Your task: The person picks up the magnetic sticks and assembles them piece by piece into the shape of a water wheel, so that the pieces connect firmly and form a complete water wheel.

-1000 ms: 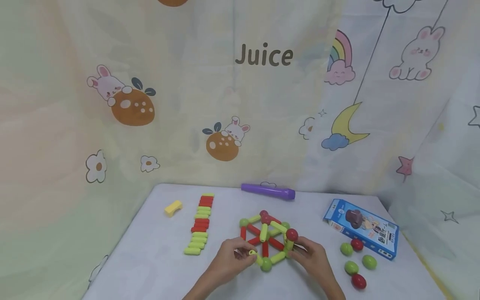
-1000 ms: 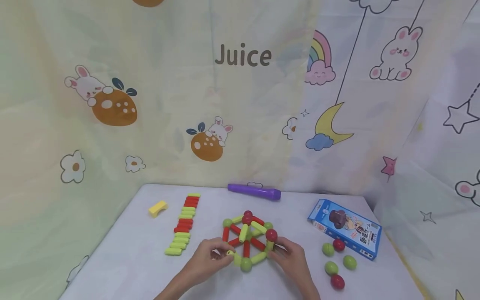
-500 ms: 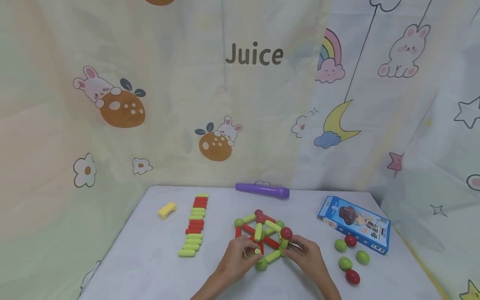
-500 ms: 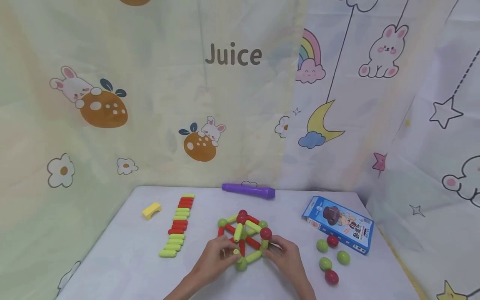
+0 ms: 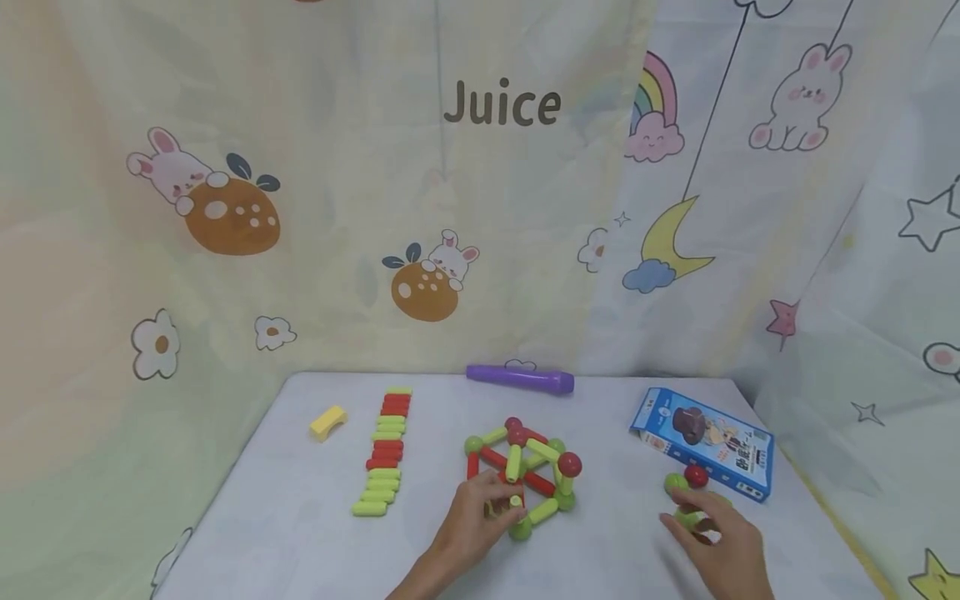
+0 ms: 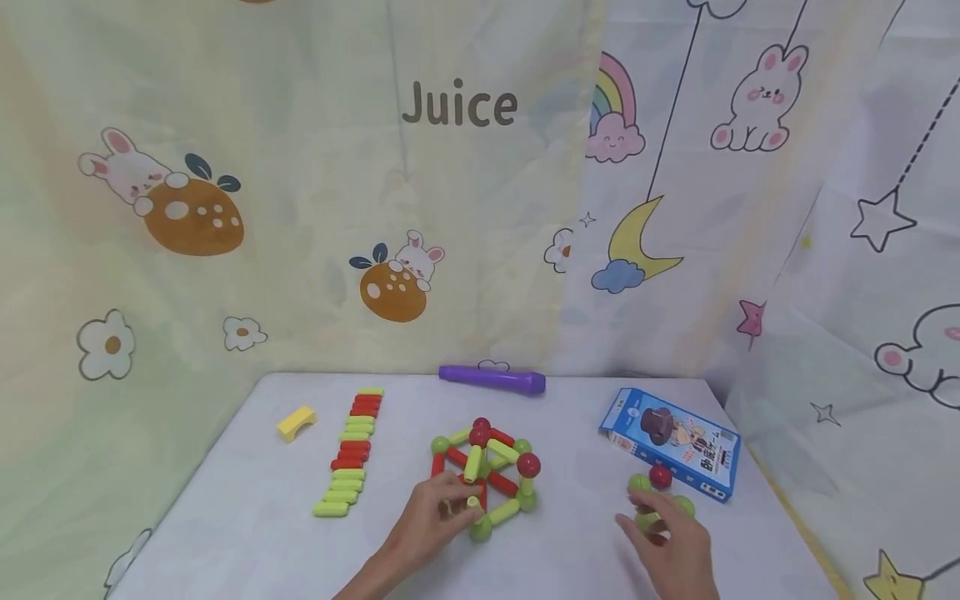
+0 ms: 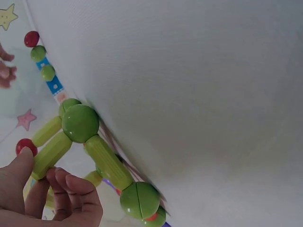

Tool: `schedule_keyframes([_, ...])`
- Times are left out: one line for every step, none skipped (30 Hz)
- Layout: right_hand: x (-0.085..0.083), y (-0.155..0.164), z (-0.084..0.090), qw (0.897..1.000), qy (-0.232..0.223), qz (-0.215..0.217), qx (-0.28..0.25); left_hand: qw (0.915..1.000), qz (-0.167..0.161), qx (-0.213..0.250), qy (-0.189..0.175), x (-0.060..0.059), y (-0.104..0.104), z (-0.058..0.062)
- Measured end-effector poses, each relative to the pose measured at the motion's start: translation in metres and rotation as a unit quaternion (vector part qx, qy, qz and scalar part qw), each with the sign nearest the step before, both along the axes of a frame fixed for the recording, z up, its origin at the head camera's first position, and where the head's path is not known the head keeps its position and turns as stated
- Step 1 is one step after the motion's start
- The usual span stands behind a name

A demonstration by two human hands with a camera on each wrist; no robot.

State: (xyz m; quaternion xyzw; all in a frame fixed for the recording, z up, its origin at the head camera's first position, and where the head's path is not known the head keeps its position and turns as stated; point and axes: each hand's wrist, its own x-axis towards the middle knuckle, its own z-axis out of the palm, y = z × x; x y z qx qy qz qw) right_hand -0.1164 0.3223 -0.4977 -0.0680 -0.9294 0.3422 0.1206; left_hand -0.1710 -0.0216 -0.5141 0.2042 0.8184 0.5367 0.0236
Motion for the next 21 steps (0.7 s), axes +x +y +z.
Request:
schedule_keyframes([0.002,0.009,0.000,1.000,-0.010,-0.012,0.019,1.0000,-0.001,0.002,0.000,0.000,0.000,0.000])
schedule_keyframes([0.003,0.019,-0.001,0.999,-0.028,-0.020,0.032,1.0000,-0.003,0.003,0.000,0.000,0.000,0.000])
schedule_keyframes([0.004,0.027,-0.003,0.998,-0.049,-0.024,0.043,1.0000,-0.005,0.005,0.001,0.000,-0.001,0.000])
schedule_keyframes([0.004,0.034,-0.005,0.996,-0.070,-0.026,0.054,0.9999,-0.007,0.008,0.000,0.000,-0.002,-0.001])
schedule_keyframes([0.004,0.040,-0.008,0.994,-0.092,-0.027,0.060,0.9999,-0.010,0.010,0.000,0.000,-0.004,-0.002])
schedule_keyframes([0.004,0.045,-0.010,0.991,-0.113,-0.028,0.063,0.9999,-0.012,0.011,0.000,0.000,-0.005,-0.002])
schedule_keyframes([0.004,0.049,-0.014,0.989,-0.131,-0.025,0.066,0.9999,-0.010,0.009,0.001,0.001,-0.008,-0.003])
schedule_keyframes([0.004,0.052,-0.018,0.987,-0.145,-0.022,0.069,1.0000,-0.006,0.005,0.004,0.002,-0.011,-0.004])
schedule_keyframes([0.004,0.054,-0.022,0.985,-0.156,-0.018,0.071,1.0000,0.002,-0.004,0.008,0.003,-0.013,-0.005])
schedule_keyframes([0.004,0.056,-0.025,0.983,-0.166,-0.015,0.071,0.9997,0.013,-0.018,0.014,0.004,-0.016,-0.006])
schedule_keyframes([0.004,0.057,-0.028,0.982,-0.178,-0.015,0.065,0.9987,0.026,-0.038,0.019,0.005,-0.019,-0.006])
schedule_keyframes([0.004,0.058,-0.031,0.980,-0.187,-0.014,0.060,0.9968,0.042,-0.063,0.026,0.006,-0.021,-0.006])
schedule_keyframes([0.004,0.058,-0.033,0.980,-0.193,-0.013,0.055,0.9938,0.058,-0.089,0.032,0.007,-0.023,-0.006])
schedule_keyframes([0.004,0.058,-0.034,0.979,-0.200,-0.014,0.048,0.9900,0.071,-0.115,0.039,0.008,-0.025,-0.006])
schedule_keyframes([0.005,0.058,-0.034,0.978,-0.204,-0.013,0.045,0.9856,0.081,-0.141,0.045,0.009,-0.027,-0.005])
schedule_keyframes([0.006,0.057,-0.032,0.978,-0.206,-0.015,0.041,0.9816,0.088,-0.162,0.051,0.009,-0.028,-0.005])
schedule_keyframes([0.007,0.055,-0.028,0.979,-0.200,-0.015,0.040,0.9778,0.093,-0.179,0.057,0.009,-0.029,-0.004])
schedule_keyframes([0.009,0.052,-0.024,0.982,-0.183,-0.014,0.042,0.9746,0.096,-0.192,0.062,0.009,-0.030,-0.003])
schedule_keyframes([0.012,0.046,-0.018,0.986,-0.160,-0.013,0.043,0.9725,0.098,-0.201,0.066,0.009,-0.030,-0.003])
schedule_keyframes([0.015,0.038,-0.012,0.992,-0.118,-0.012,0.045,0.9708,0.098,-0.207,0.069,0.009,-0.031,-0.002])
schedule_keyframes([0.018,0.027,-0.004,0.996,-0.073,-0.008,0.046,0.9695,0.098,-0.213,0.070,0.009,-0.031,-0.001])
